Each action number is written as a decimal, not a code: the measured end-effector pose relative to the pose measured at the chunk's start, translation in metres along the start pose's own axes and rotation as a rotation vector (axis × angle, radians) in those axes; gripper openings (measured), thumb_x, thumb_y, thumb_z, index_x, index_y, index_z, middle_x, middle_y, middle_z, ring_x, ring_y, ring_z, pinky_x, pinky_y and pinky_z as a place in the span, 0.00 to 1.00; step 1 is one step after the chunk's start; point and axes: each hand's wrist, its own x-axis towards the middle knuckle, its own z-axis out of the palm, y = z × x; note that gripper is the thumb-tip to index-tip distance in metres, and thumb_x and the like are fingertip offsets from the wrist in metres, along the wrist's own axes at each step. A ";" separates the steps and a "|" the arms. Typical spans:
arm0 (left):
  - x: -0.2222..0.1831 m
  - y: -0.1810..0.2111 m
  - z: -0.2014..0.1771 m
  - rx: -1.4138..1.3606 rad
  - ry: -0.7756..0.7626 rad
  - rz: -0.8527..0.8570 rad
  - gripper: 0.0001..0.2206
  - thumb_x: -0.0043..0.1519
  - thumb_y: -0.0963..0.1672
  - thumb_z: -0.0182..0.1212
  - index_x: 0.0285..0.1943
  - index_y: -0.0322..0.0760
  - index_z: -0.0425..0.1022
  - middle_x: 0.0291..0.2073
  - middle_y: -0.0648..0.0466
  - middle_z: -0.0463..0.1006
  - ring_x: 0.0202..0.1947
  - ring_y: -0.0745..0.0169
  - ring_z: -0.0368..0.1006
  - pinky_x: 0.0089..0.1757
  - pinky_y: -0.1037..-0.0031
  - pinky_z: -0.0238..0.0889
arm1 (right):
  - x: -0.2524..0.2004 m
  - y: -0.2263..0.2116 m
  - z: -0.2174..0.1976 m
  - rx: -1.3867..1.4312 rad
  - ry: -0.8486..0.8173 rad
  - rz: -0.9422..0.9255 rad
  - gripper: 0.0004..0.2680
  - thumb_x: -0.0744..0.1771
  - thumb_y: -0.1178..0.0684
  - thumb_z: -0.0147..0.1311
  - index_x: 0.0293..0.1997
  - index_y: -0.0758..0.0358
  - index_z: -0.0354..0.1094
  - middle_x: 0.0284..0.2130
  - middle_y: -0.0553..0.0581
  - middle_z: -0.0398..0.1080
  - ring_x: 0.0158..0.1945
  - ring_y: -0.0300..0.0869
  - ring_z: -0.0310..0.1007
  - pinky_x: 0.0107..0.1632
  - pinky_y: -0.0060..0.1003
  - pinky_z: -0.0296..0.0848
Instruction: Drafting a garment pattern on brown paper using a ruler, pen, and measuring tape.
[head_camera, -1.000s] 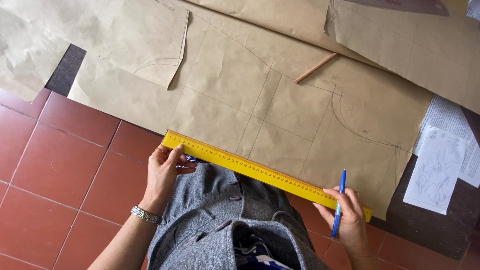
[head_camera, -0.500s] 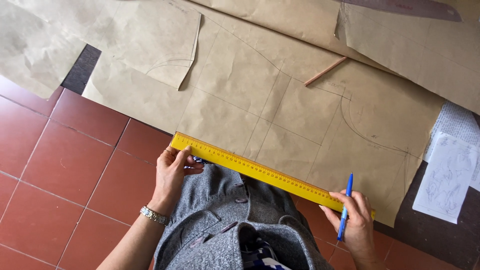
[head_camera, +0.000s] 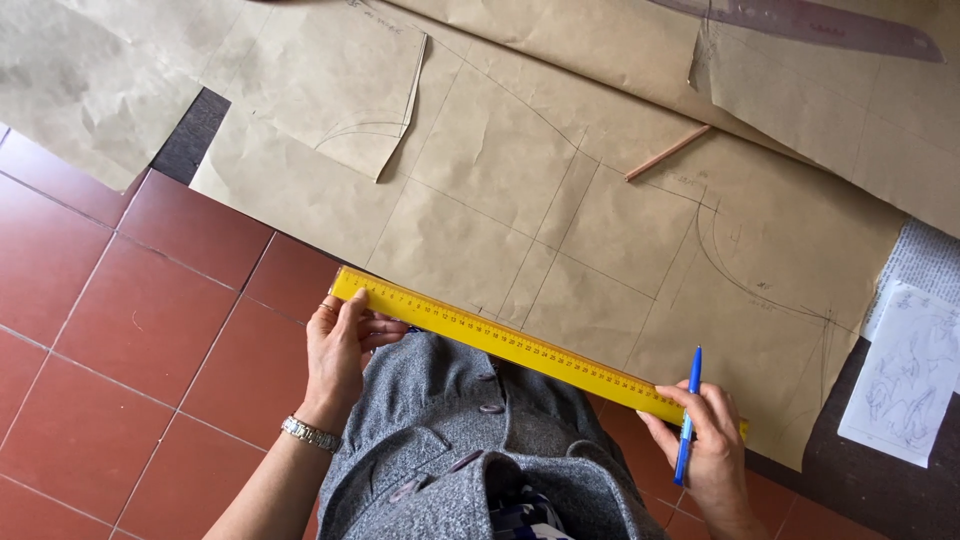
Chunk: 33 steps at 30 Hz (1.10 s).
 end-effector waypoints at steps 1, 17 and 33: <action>0.001 0.000 0.000 -0.032 0.012 0.013 0.08 0.65 0.43 0.52 0.39 0.29 0.63 0.24 0.35 0.76 0.21 0.48 0.76 0.26 0.69 0.74 | 0.001 0.000 0.002 0.000 -0.003 -0.005 0.14 0.57 0.53 0.67 0.44 0.56 0.71 0.39 0.53 0.67 0.44 0.44 0.68 0.51 0.38 0.68; 0.029 0.022 -0.030 -0.123 0.111 0.163 0.07 0.67 0.42 0.50 0.38 0.36 0.61 0.22 0.50 0.70 0.23 0.57 0.76 0.26 0.67 0.77 | 0.026 -0.028 0.021 0.056 0.008 -0.097 0.14 0.57 0.52 0.67 0.43 0.57 0.71 0.38 0.54 0.68 0.43 0.45 0.68 0.48 0.39 0.68; 0.007 0.062 -0.009 -0.096 -0.114 0.258 0.05 0.68 0.41 0.44 0.45 0.30 0.60 0.23 0.39 0.75 0.24 0.44 0.78 0.27 0.69 0.76 | 0.093 -0.129 0.043 0.273 -0.008 -0.069 0.17 0.58 0.55 0.66 0.49 0.58 0.68 0.33 0.52 0.65 0.35 0.42 0.71 0.39 0.34 0.71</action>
